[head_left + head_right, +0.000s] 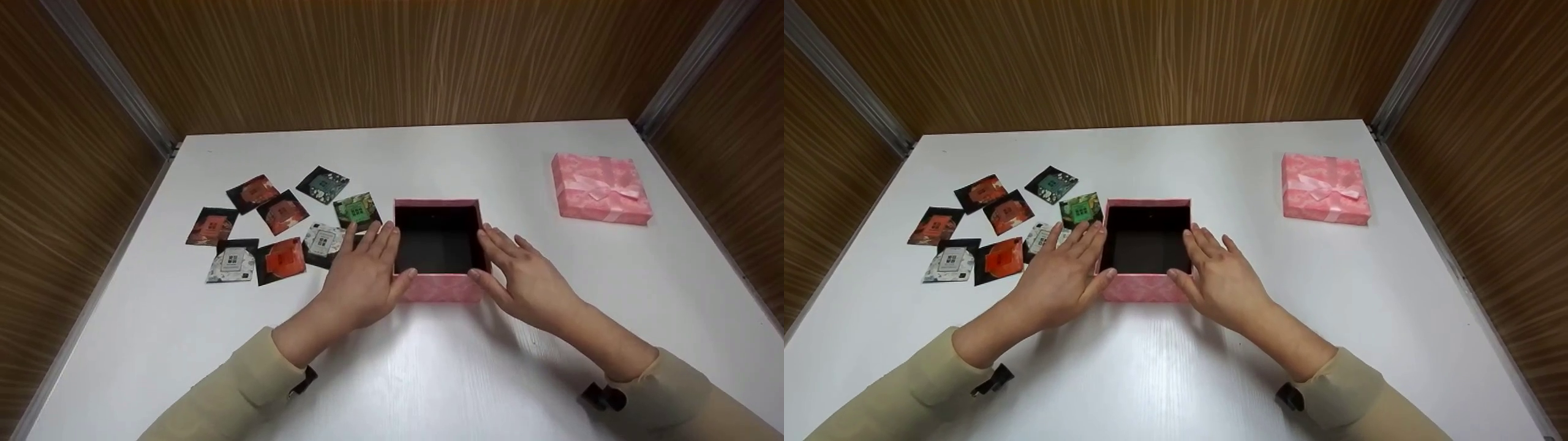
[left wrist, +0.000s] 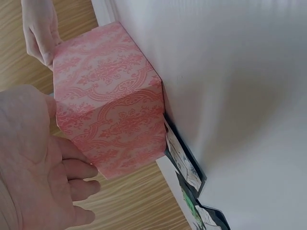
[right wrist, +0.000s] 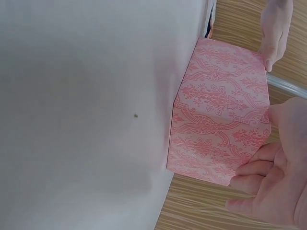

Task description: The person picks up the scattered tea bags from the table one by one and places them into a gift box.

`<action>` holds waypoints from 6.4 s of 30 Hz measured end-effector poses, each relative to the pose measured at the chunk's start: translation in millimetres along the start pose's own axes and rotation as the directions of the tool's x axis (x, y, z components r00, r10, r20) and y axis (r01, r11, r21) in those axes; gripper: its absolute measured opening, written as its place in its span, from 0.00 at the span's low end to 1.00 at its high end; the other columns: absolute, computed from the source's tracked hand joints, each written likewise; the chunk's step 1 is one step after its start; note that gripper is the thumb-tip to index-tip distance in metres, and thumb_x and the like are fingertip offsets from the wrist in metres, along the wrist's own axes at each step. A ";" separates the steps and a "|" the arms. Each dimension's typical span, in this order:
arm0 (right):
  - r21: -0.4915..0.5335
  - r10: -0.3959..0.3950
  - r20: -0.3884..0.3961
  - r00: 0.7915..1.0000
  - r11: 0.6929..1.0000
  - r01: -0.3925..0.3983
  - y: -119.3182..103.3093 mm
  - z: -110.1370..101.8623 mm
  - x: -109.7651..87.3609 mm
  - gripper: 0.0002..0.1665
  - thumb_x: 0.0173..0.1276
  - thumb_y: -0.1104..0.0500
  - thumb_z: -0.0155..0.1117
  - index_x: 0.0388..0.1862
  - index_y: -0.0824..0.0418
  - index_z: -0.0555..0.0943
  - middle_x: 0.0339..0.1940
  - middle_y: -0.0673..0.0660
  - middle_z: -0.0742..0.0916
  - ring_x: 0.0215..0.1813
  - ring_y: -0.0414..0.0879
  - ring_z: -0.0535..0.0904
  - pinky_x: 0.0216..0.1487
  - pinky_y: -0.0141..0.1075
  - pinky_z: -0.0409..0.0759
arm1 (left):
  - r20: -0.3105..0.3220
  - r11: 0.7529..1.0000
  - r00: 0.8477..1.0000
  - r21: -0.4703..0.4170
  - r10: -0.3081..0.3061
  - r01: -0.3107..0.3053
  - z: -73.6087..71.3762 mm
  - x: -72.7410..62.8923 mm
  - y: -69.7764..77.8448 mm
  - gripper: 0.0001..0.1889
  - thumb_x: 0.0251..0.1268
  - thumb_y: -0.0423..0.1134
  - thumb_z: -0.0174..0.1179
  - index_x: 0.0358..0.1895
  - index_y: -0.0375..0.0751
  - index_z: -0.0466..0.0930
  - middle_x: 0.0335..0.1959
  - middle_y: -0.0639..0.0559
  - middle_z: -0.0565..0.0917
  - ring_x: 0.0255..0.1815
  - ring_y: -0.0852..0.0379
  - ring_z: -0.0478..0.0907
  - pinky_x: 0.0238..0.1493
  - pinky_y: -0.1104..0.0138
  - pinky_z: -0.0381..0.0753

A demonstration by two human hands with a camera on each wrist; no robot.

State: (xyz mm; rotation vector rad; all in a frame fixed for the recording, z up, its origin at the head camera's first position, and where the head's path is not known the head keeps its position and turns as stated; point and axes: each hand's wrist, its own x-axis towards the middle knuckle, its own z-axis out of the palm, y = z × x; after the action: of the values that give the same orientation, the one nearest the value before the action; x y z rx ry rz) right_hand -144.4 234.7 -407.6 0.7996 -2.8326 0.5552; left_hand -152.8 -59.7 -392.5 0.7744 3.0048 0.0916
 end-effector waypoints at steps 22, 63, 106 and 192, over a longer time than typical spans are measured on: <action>0.115 0.062 0.231 0.971 0.989 -0.090 30.8 -17.3 33.6 0.74 0.65 0.24 0.70 0.90 0.57 0.39 0.90 0.54 0.45 0.85 0.64 0.56 0.76 0.62 0.66 | 0.014 1.000 1.000 -0.001 0.003 -0.002 -1.3 -4.1 0.8 0.43 0.85 0.67 0.32 0.85 0.36 0.53 0.86 0.42 0.55 0.87 0.43 0.47 0.83 0.41 0.38; 0.288 0.025 0.239 0.971 0.953 -0.095 45.9 -0.3 38.6 0.78 0.63 0.32 0.78 0.90 0.48 0.32 0.90 0.55 0.46 0.87 0.56 0.47 0.81 0.59 0.55 | -0.220 0.694 0.790 -0.644 -0.572 0.322 -8.2 -57.1 -273.7 0.39 0.81 0.60 0.55 0.81 0.36 0.65 0.72 0.33 0.76 0.74 0.35 0.72 0.74 0.42 0.67; 0.325 0.030 0.227 0.973 0.940 -0.105 42.8 3.1 34.7 0.78 0.62 0.33 0.79 0.90 0.49 0.33 0.90 0.54 0.47 0.87 0.55 0.48 0.82 0.59 0.54 | -0.021 0.632 0.799 -0.625 -0.601 0.459 48.8 -67.0 -321.0 0.42 0.75 0.40 0.67 0.83 0.28 0.55 0.73 0.19 0.66 0.77 0.25 0.60 0.77 0.39 0.59; 0.328 0.040 0.213 0.976 0.938 -0.110 46.0 2.0 36.4 0.78 0.62 0.35 0.80 0.90 0.53 0.35 0.90 0.58 0.48 0.86 0.59 0.51 0.81 0.60 0.57 | -0.287 0.720 0.954 -0.642 0.091 -0.262 -39.6 53.9 -33.9 0.17 0.75 0.39 0.68 0.63 0.40 0.88 0.52 0.51 0.85 0.47 0.56 0.80 0.47 0.64 0.77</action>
State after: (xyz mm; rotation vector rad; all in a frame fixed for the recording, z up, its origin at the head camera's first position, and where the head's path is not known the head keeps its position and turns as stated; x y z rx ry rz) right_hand -199.7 252.9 -415.1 0.8471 -3.0069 1.0534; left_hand -218.3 -65.1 -356.4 0.9867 2.7117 1.2907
